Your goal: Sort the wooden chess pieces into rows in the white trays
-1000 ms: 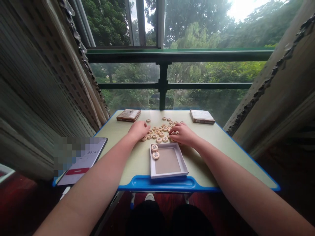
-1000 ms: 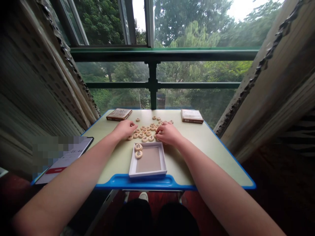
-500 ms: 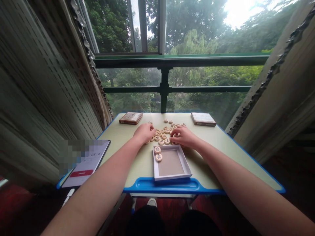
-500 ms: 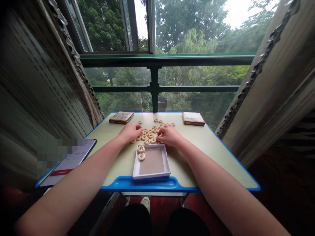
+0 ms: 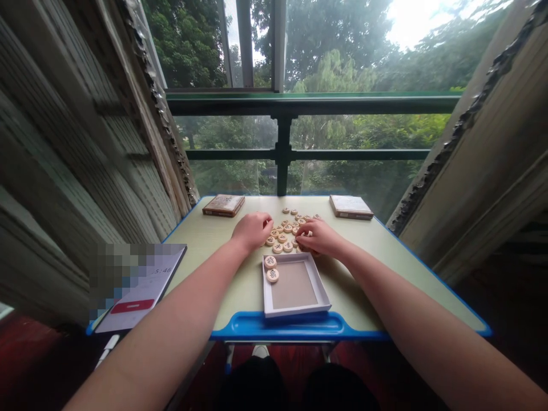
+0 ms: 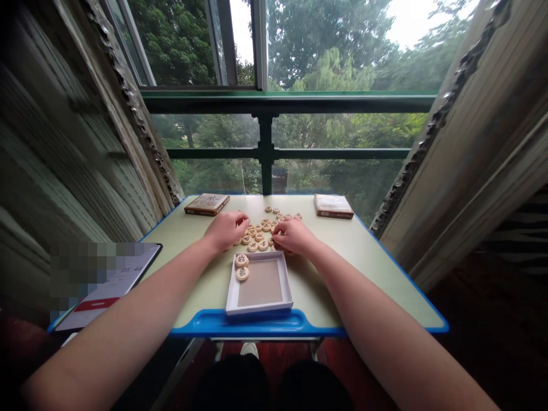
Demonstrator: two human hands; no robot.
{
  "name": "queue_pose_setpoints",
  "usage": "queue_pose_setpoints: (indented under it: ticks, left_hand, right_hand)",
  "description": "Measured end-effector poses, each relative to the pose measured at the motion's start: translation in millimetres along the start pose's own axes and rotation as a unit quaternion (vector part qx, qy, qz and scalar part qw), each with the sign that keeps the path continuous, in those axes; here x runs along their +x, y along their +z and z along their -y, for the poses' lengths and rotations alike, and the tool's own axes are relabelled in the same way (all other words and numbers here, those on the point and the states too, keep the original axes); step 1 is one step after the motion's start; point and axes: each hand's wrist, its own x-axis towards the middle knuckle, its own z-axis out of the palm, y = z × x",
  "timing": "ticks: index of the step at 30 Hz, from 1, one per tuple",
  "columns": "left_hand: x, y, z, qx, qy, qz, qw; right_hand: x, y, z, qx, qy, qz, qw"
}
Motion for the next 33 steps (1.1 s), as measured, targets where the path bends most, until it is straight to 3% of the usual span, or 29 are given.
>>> queue_pose_setpoints:
  ticks: [10,20,28,33]
  left_hand:
    - [-1.7,1.0,1.0,0.004,-0.007,0.012,1.0]
    - [-1.8,1.2,1.5,0.003,-0.018,-0.005,1.0]
    - [-1.4,0.3,1.6,0.013,-0.022,0.005,1.0]
    - [-0.7,1.5,4.4,0.02,-0.028,-0.009,0.999]
  right_hand:
    - [-5.4,-15.3,-8.0,0.004,0.006,-0.067,0.998]
    - [-9.9,-10.0,1.9,0.011,-0.066,0.018,0.998]
    - [-11.6,-21.5,0.3,0.026,-0.081,-0.012,0.996]
    - [-15.6,-28.8,2.9,0.027,-0.044,0.093,0.994]
